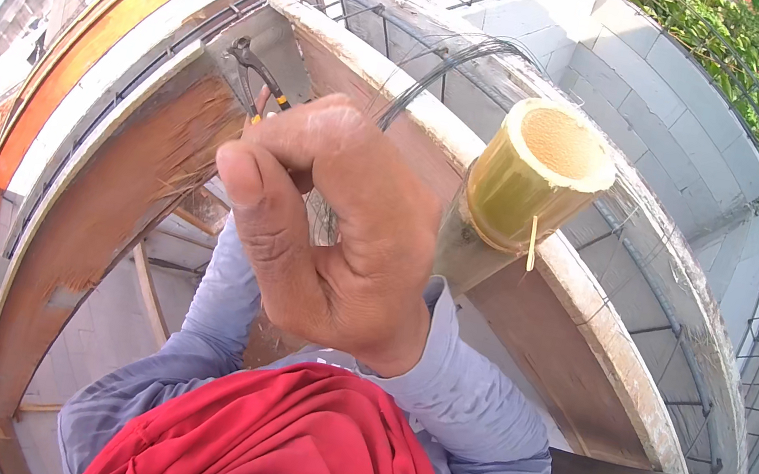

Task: The person ties rebar to wooden forms using wire and pliers, then climbs down and back up a bamboo ladder to continue working on a different section of the structure.

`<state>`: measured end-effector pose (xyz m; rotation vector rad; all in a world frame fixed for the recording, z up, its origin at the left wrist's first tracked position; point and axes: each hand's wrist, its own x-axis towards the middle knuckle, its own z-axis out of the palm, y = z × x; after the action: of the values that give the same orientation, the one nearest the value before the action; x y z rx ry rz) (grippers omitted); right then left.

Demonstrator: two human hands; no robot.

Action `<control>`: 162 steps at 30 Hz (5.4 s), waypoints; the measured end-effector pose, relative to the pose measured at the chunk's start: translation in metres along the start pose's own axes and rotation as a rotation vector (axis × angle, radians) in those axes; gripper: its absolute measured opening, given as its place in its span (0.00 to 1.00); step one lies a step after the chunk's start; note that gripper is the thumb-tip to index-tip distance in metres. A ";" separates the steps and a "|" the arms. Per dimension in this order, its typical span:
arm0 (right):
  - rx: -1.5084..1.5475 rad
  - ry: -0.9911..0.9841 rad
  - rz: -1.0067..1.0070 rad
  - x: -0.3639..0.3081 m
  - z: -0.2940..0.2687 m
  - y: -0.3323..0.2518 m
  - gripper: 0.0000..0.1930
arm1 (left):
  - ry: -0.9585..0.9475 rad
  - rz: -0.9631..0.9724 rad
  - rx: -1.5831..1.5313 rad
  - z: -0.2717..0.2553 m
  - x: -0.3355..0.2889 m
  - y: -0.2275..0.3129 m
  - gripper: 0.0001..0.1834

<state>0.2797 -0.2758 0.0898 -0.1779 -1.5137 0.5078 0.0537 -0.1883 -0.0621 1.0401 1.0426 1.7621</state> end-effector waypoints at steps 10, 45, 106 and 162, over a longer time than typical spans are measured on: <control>-0.089 -0.137 1.071 -0.048 0.178 0.192 0.31 | -0.137 0.448 1.288 -0.062 0.001 0.059 0.30; 0.925 0.264 1.030 -0.042 0.219 0.293 0.12 | -0.181 0.269 1.727 -0.026 0.180 0.114 0.14; 1.107 0.227 1.073 -0.035 0.206 0.321 0.17 | 0.273 0.723 1.282 -0.007 0.155 0.045 0.09; 1.011 0.090 1.151 -0.036 0.206 0.290 0.20 | -0.470 -0.859 -0.071 -0.154 0.109 0.048 0.13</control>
<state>0.0188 -0.0753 -0.0500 -0.2526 -0.7793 2.0616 -0.1338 -0.1412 -0.0409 0.7355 0.9137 0.8044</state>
